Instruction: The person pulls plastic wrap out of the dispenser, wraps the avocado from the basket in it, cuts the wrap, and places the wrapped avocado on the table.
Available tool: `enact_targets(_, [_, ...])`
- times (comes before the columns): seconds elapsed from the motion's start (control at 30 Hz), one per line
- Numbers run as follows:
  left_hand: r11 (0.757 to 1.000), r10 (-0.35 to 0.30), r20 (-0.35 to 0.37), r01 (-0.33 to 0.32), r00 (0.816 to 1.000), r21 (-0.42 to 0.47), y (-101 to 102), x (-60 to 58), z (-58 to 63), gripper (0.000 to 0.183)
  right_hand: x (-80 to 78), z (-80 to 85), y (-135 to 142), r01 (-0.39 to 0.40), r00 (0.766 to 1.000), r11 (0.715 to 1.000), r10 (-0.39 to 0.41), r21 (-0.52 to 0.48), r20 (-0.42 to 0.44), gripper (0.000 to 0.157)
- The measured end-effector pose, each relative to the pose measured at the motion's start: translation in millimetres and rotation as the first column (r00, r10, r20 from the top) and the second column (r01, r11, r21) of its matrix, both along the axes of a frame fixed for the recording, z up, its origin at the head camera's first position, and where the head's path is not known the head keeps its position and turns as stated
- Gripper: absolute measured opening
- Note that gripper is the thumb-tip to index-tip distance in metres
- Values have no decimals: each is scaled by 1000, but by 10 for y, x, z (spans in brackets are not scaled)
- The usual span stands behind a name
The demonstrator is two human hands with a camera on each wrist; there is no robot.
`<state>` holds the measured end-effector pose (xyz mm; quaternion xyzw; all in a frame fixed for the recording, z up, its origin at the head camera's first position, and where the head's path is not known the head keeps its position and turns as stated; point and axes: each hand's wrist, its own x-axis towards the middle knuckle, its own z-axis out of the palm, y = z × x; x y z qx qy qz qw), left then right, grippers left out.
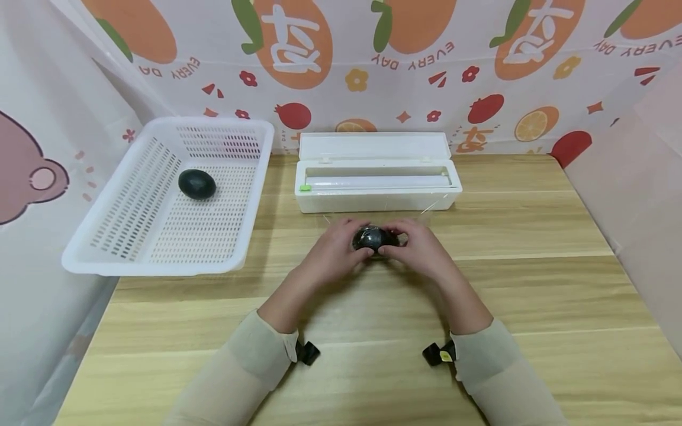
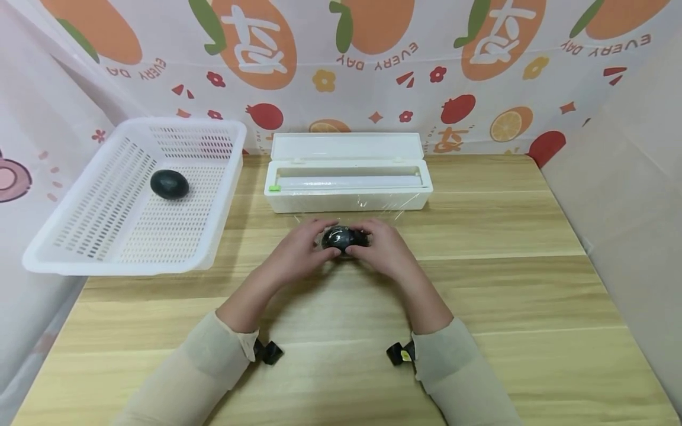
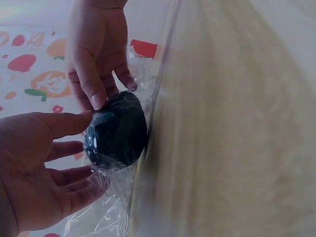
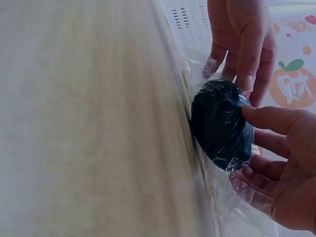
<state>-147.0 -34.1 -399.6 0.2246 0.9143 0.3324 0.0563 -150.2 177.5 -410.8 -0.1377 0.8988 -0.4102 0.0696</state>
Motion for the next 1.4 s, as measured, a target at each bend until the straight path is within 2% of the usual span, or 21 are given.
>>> enact_targets(0.17, [1000,-2,-51,3,999,21,11,-41,-11,58,-27,14,8,2,1000,1000,-2,8,5,42])
enact_targets(0.4, [999,-32,-66,30,997,-33,61,-118,-65,56,-47,27,16,9,1000,1000,-9,21,-5,46])
enact_targets(0.47, [999,-29,-68,26,997,-40,68,-127,-67,55,-37,42,9,26,999,999,-25,43,-28,49])
enact_targets(0.57, [998,-28,-62,25,998,-50,73,-133,-50,55,4,100,-14,91,990,995,-87,37,-111,47])
enact_targets(0.6, [998,-28,-56,25,998,-54,74,-135,-46,56,21,122,-24,115,985,993,-112,10,-131,45])
enact_targets(0.67, [998,-25,-43,23,999,-60,75,-140,-35,56,49,158,-52,130,983,986,-143,-109,-117,40])
enact_targets(0.77, [997,-22,-29,20,999,-76,77,-151,-28,54,68,180,-100,90,995,943,-99,-319,-12,40])
enact_targets(0.83, [996,-22,-24,20,999,-85,78,-160,-28,54,65,164,-127,74,997,917,-54,-392,62,41])
enact_targets(0.87, [996,-23,-22,21,999,-89,78,-164,-28,54,61,154,-135,68,996,916,-42,-395,73,41])
enact_targets(0.93, [995,-29,-22,27,999,-92,72,-172,-30,54,49,129,-140,59,998,930,-42,-364,57,40])
enact_targets(1.03, [996,-37,-19,35,999,-85,55,-184,-34,55,19,98,-126,68,997,962,-71,-263,-4,34])
enact_targets(1.17, [997,-42,-8,42,999,-66,36,-208,-54,55,-39,81,-104,50,996,988,-59,-143,-61,29])
enact_targets(1.4, [1000,-25,47,25,999,3,-15,-248,-73,58,-152,100,-148,11,996,999,-8,42,-90,26])
